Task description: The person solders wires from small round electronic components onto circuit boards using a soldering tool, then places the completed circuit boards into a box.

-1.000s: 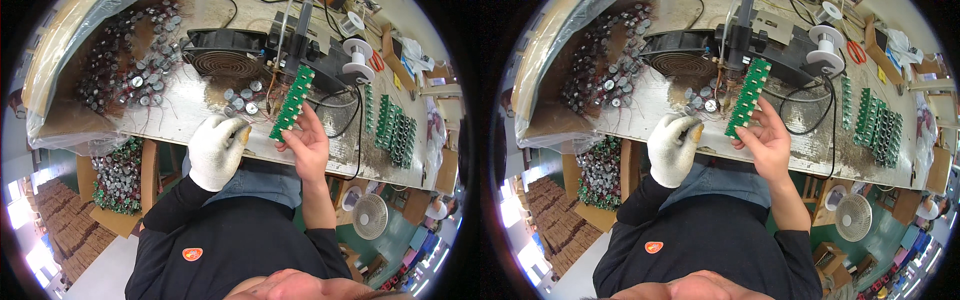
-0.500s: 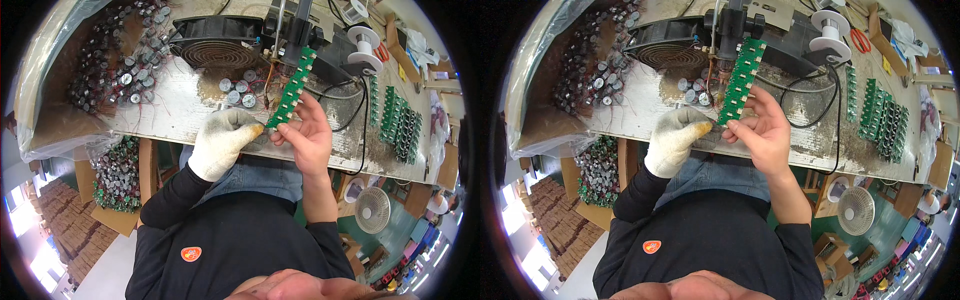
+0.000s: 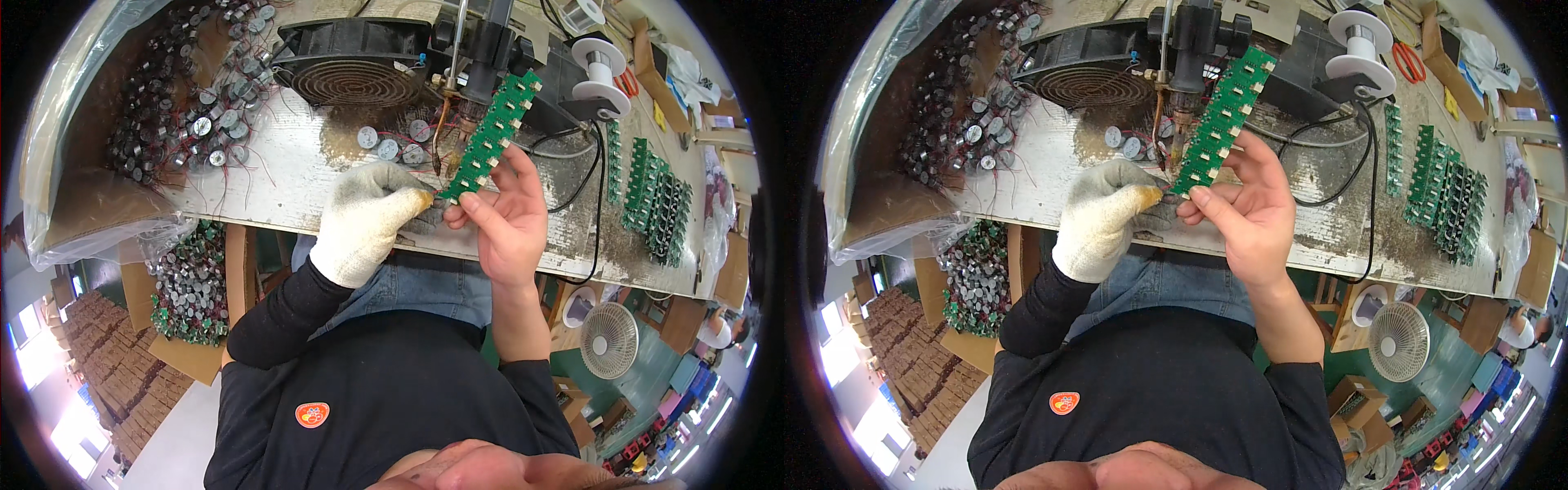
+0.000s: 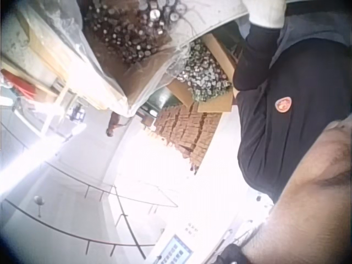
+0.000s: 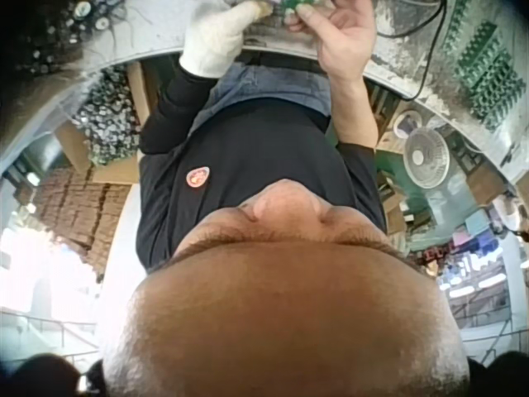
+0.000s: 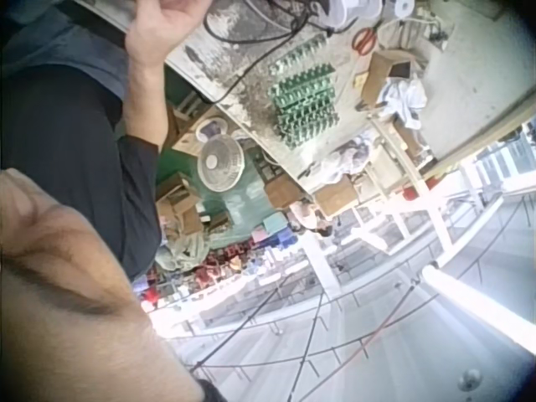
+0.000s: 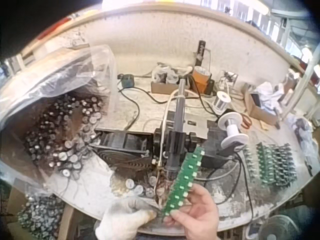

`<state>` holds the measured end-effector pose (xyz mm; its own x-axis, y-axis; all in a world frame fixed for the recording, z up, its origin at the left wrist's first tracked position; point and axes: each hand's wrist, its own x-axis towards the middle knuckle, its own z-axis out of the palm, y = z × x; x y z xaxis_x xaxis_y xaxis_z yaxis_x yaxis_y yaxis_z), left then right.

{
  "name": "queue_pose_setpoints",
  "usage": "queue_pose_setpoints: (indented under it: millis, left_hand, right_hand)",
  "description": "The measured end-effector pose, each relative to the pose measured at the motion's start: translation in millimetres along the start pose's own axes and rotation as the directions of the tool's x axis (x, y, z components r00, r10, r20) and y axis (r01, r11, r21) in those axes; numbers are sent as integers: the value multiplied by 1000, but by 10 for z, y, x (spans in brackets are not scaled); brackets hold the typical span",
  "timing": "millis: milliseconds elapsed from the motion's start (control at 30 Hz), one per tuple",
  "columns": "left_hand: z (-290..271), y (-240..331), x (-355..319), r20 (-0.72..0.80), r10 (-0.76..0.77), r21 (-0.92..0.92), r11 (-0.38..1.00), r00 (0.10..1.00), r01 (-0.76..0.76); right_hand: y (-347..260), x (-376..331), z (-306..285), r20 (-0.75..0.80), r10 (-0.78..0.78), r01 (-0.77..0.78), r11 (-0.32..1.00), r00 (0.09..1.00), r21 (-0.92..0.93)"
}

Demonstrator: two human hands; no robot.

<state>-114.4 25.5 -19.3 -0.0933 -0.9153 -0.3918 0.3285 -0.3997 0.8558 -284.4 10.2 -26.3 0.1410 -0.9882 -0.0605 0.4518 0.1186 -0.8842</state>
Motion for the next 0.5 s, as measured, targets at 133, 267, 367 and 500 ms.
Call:
queue_pose_setpoints:
  millis: [133,267,367,500]
  left_hand:
    - [-2,-12,15,-3,28,36,999,1000,-28]
    - [52,46,-18,-17,23,-32,999,1000,-23]
    - [21,33,-16,-15,16,-10,1000,1000,-16]
    - [47,23,-34,-13,12,-38,999,1000,-12]
  right_hand:
    - [-7,15,2,0,-8,8,1000,1000,13]
    - [-24,19,9,12,1,-2,1000,1000,27]
    - [-56,10,22,12,-4,3,999,1000,39]
    - [-27,0,4,17,-5,4,1000,1000,21]
